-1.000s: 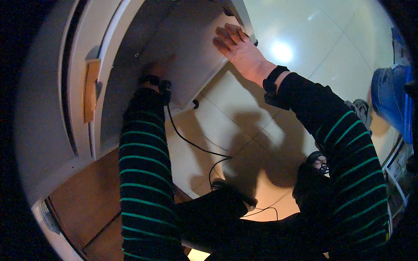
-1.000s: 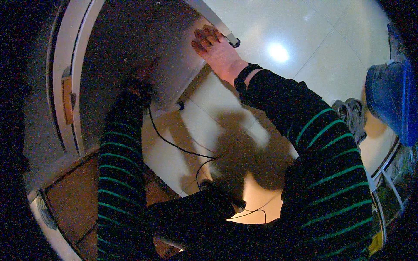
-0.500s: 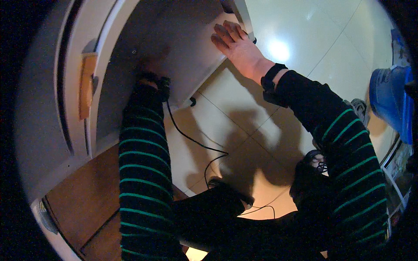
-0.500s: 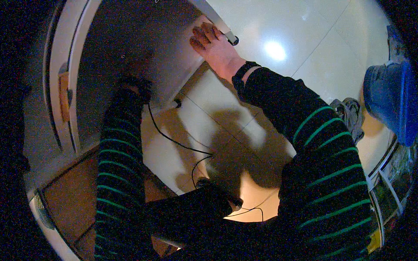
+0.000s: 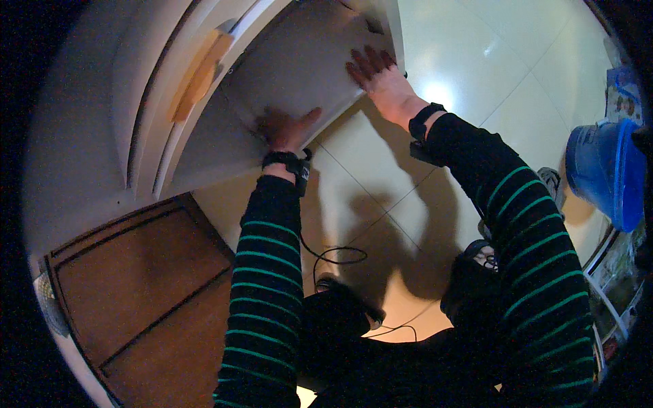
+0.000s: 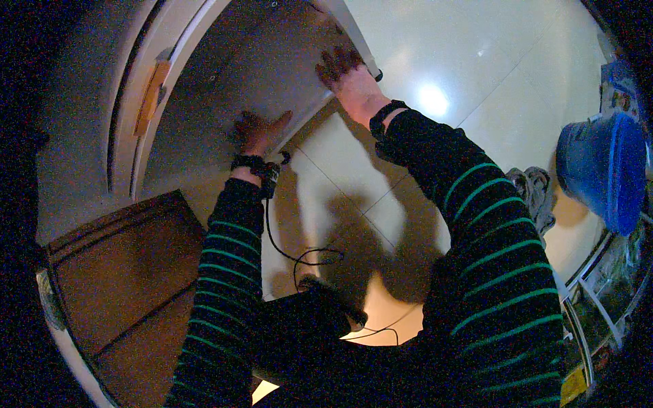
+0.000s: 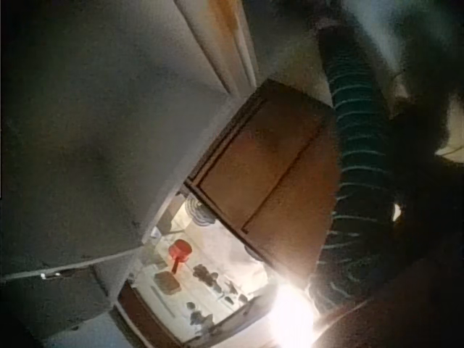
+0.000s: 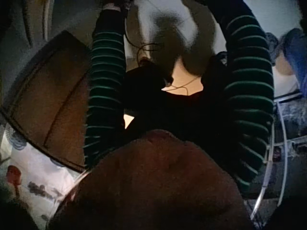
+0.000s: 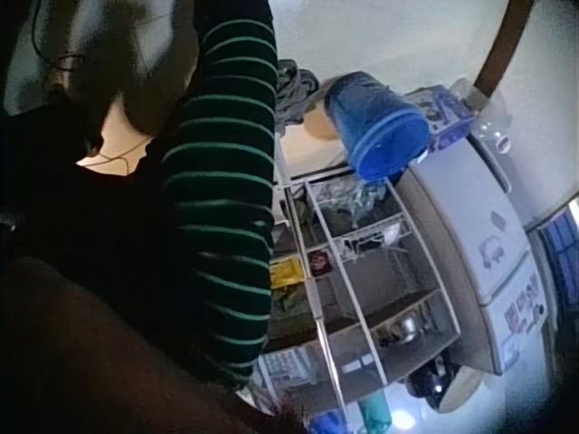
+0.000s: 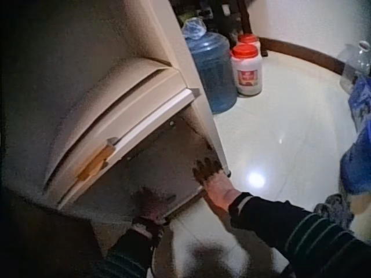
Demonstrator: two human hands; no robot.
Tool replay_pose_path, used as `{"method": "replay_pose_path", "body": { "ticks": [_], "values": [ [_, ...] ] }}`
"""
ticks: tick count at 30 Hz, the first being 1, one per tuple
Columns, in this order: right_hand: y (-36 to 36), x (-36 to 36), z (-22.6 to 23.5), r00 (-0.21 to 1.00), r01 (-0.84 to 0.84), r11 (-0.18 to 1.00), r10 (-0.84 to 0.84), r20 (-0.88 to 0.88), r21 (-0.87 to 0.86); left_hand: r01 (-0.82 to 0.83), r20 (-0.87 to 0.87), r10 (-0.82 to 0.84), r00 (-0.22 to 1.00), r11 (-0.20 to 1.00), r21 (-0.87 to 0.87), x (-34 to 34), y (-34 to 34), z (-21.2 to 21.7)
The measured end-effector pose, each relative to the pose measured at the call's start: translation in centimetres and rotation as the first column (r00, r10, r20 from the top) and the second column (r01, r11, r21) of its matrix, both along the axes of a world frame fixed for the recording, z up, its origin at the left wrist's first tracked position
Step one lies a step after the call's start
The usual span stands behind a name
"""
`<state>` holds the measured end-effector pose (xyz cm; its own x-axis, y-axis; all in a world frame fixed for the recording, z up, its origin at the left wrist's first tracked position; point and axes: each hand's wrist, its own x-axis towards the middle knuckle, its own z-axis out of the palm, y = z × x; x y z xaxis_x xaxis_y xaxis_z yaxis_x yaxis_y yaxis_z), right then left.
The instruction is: The person inserts a white rectangular panel into a low cabinet frame, aligns it, and presses it into place. They then lift the assembled unit and place it upright on the floor.
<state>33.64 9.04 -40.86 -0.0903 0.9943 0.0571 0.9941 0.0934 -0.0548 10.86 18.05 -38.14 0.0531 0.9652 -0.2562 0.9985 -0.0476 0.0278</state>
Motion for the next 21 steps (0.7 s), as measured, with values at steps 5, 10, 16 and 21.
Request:
{"method": "replay_pose_path", "body": {
  "ticks": [5,10,16,21],
  "values": [
    [0.1,0.9,0.2,0.999,-0.013,0.999,0.012,0.043,0.029,0.011,0.068,-0.017,0.998,0.996,0.087,-0.3,-1.6,-2.2],
    [0.0,1.6,1.3,0.998,-0.040,0.997,0.043,0.048,-0.059,0.016,0.113,-0.033,0.993,0.989,0.146,0.5,-2.7,-2.5],
    [1.1,1.8,0.9,0.996,-0.084,0.985,0.088,0.018,-0.153,0.102,0.080,-0.111,0.991,0.988,0.116,-0.9,-3.7,-2.2],
    [3.0,3.9,-3.0,0.989,-0.102,0.940,0.061,-0.134,-0.324,0.115,-0.062,-0.106,0.992,0.981,0.154,-1.3,-5.5,-3.4]
  ]
}}
